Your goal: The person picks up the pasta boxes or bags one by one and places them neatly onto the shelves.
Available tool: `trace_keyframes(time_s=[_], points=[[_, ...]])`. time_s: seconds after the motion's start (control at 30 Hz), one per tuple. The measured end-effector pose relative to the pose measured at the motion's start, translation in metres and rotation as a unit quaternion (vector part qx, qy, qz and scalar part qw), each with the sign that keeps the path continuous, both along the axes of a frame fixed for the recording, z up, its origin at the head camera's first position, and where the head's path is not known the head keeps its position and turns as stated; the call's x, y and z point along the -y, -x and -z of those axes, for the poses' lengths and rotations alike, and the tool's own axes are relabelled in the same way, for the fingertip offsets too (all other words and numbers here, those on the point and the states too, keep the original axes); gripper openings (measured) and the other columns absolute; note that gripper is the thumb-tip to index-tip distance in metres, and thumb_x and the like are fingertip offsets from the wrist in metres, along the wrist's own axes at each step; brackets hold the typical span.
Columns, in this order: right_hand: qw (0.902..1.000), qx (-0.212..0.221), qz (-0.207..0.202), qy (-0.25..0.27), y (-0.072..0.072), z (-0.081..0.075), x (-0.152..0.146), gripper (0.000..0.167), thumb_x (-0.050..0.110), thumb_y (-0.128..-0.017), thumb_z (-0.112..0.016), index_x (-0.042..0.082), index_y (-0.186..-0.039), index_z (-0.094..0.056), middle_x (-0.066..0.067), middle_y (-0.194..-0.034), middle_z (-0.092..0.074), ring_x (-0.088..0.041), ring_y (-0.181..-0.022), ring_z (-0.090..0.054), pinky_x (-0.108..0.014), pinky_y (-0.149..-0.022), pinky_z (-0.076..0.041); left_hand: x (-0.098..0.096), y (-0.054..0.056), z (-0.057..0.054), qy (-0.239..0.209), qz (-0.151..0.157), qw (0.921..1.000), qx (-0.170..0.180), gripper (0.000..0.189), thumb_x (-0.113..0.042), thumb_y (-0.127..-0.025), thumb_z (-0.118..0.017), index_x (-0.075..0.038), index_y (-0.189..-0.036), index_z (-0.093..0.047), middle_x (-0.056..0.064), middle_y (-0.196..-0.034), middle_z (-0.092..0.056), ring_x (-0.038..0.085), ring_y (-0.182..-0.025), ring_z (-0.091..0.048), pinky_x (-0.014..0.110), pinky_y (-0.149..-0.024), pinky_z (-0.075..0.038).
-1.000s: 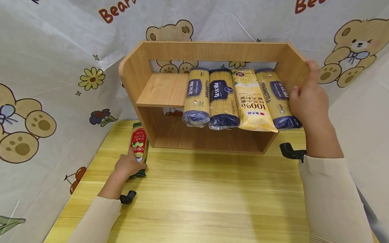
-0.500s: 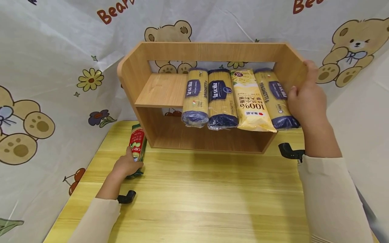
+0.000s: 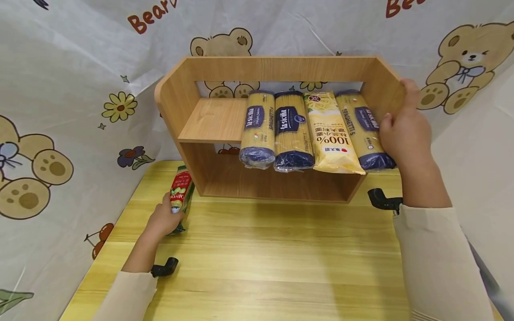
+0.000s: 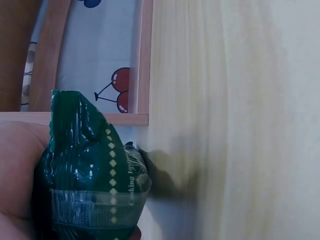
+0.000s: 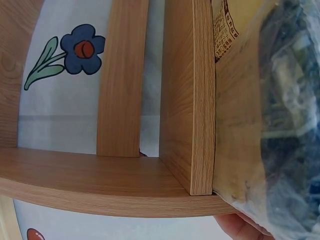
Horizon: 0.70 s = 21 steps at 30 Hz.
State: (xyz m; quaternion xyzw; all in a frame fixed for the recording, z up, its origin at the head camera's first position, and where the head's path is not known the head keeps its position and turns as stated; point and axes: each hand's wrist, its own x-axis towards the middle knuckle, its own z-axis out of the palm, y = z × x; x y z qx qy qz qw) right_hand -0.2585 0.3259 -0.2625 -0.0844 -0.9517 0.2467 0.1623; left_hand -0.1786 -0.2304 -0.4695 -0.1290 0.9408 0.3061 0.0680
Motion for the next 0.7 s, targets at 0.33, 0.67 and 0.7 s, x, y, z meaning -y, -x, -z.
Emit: trace_keyframes(time_s=[0.33,0.67,0.7], points=[[1.0000,0.007,0.002,0.004,-0.0005,-0.0013,0.0013,0.073,0.030,-0.100,-0.035,0.036,-0.156,0.012,-0.049,-0.126,-0.047,-0.062,-0.110,-0.051,-0.071,-0.093,-0.040,0.0023,-0.0073,0.0068,-0.038,-0.011,0.9986,-0.037,0.089,-0.020,-0.093,-0.058,-0.001,-0.161,-0.005,0.033,-0.129,-0.045,0.041,-0.105,-0.055,0.049,-0.079,-0.048],[0.9999,0.012,0.005,0.002,0.0002,-0.0009,0.0006,0.073,0.030,-0.100,-0.034,0.036,-0.156,0.013,-0.049,-0.128,-0.046,-0.062,-0.111,-0.050,-0.071,-0.094,-0.040,0.0085,-0.0095,0.0077,-0.079,-0.034,0.9928,-0.083,0.089,-0.016,-0.091,-0.060,-0.002,-0.161,-0.006,0.033,-0.134,-0.045,0.040,-0.109,-0.053,0.048,-0.082,-0.047],[0.9999,0.012,0.004,0.001,0.0003,-0.0009,0.0007,0.073,0.030,-0.100,-0.034,0.036,-0.156,0.013,-0.049,-0.127,-0.046,-0.062,-0.111,-0.050,-0.071,-0.093,-0.040,0.0085,-0.0102,0.0068,-0.085,-0.035,0.9919,-0.088,0.089,-0.015,-0.091,-0.060,-0.003,-0.161,-0.006,0.032,-0.134,-0.044,0.040,-0.111,-0.052,0.049,-0.084,-0.047]])
